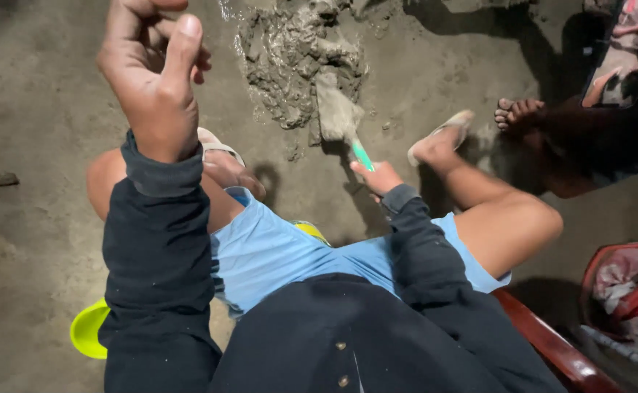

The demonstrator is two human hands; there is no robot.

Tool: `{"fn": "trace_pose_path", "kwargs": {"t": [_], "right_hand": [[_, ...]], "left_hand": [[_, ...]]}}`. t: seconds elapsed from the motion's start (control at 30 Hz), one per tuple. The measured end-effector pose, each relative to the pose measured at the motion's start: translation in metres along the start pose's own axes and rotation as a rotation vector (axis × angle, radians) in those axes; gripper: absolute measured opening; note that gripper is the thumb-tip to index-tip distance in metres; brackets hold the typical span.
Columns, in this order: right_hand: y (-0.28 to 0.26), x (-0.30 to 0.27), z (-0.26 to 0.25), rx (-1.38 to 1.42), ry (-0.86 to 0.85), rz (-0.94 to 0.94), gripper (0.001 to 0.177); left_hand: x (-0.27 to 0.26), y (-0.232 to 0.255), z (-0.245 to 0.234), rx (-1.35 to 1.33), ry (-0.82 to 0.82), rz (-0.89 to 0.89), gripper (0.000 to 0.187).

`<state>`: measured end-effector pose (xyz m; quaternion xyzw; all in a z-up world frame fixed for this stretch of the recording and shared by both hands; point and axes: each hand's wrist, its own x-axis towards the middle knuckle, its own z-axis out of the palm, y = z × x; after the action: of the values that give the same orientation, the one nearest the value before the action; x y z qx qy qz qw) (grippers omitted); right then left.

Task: Mixing wet cement on the ground using a hand trowel

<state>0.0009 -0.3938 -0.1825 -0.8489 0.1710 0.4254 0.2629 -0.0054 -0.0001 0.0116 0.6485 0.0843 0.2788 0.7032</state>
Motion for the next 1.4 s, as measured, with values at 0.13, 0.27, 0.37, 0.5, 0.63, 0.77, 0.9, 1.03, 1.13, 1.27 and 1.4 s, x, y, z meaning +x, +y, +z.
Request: {"fn": "trace_pose_path", "kwargs": {"t": [0.13,0.27,0.37,0.5,0.63,0.77,0.9,1.03,1.13,1.27,1.4], "right_hand": [[-0.006,0.066,0.034,-0.145,0.090,-0.278,0.054],[-0.075,0.091,0.085,0.198,0.111,-0.334,0.044],[-0.124,0.104,0.128,0.385,0.078,-0.268,0.043],[-0.170,0.146,0.189,0.767,-0.186,-0.060,0.047],[-0.213,0.137,0.233,0.918,-0.347,-0.002,0.051],[-0.188,0.199,0.307,0.638,0.005,-0.272,0.019],[-0.207,0.156,0.266,0.734,0.025,-0.415,0.019],[-0.294,0.140,0.205,1.187,-0.190,-0.254,0.034],[-0.313,0.221,0.195,1.059,0.235,-0.031,0.053],[-0.309,0.233,0.150,1.348,0.128,-0.057,0.046],[-0.282,0.196,0.123,1.591,-0.070,-0.043,0.028]], "left_hand": [[0.003,-0.003,0.000,-0.017,0.017,0.038,0.016],[0.004,-0.003,0.001,-0.017,0.010,-0.009,0.014],[0.003,-0.003,0.001,-0.005,0.027,-0.040,0.014],[0.003,0.001,0.001,0.028,0.047,-0.049,0.016],[0.009,0.004,0.007,0.028,0.104,-0.144,0.016],[0.019,0.009,0.018,0.020,0.067,-0.173,0.014],[0.022,0.014,0.032,-0.008,0.054,-0.215,0.019],[0.023,0.010,0.034,0.020,0.031,-0.188,0.019],[0.022,0.009,0.035,0.006,0.060,-0.253,0.021],[0.023,0.008,0.035,0.060,0.040,-0.260,0.021],[0.022,0.006,0.040,0.030,0.012,-0.222,0.020]]}}
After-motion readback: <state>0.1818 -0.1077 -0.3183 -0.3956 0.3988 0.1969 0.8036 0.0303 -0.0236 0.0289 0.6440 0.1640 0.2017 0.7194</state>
